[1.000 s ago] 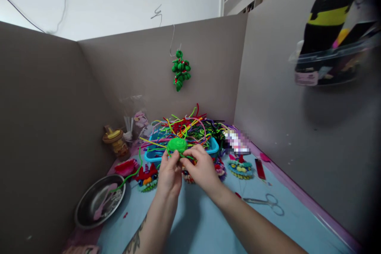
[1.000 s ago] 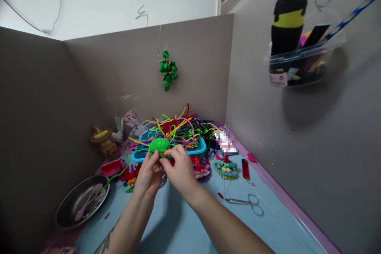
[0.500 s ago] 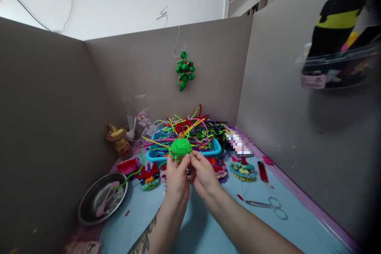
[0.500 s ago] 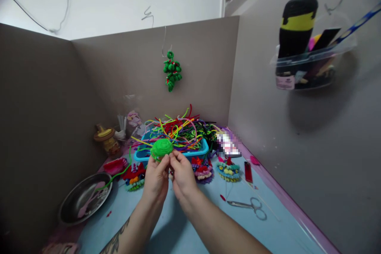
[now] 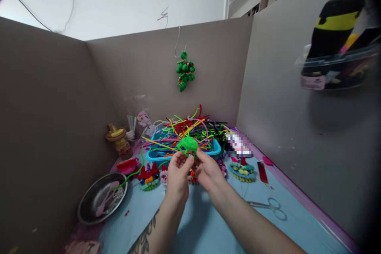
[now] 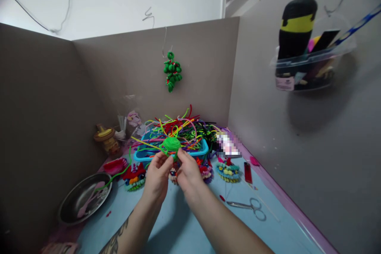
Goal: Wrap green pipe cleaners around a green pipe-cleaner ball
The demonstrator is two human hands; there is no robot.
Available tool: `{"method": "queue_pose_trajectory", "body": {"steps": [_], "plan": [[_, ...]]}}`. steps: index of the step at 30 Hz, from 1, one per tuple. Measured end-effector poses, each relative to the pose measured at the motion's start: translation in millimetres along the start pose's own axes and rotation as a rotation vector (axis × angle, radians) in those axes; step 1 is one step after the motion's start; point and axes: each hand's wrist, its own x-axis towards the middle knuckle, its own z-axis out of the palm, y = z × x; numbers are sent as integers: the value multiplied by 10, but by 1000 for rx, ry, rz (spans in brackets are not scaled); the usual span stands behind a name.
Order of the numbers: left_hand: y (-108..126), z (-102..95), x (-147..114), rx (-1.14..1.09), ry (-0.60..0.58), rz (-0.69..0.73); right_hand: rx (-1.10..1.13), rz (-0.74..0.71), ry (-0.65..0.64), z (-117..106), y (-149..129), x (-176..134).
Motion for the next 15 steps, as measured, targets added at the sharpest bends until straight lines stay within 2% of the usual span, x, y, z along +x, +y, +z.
{"method": "queue_pose_trajectory", "body": {"steps": [3,5,10,15], "plan": [[21,-13,24,-26,47,-61,-42,3,7,-74,-58,76],[32,-28,48,-23,36,-74,-72,10,-13,-100,-85,99],[15,-72,94,59,-76,-13,-17,77,-17,-60,-120,61],[-24,-102,98,92,-57,29,30,74,-20,14,-142,0]]}}
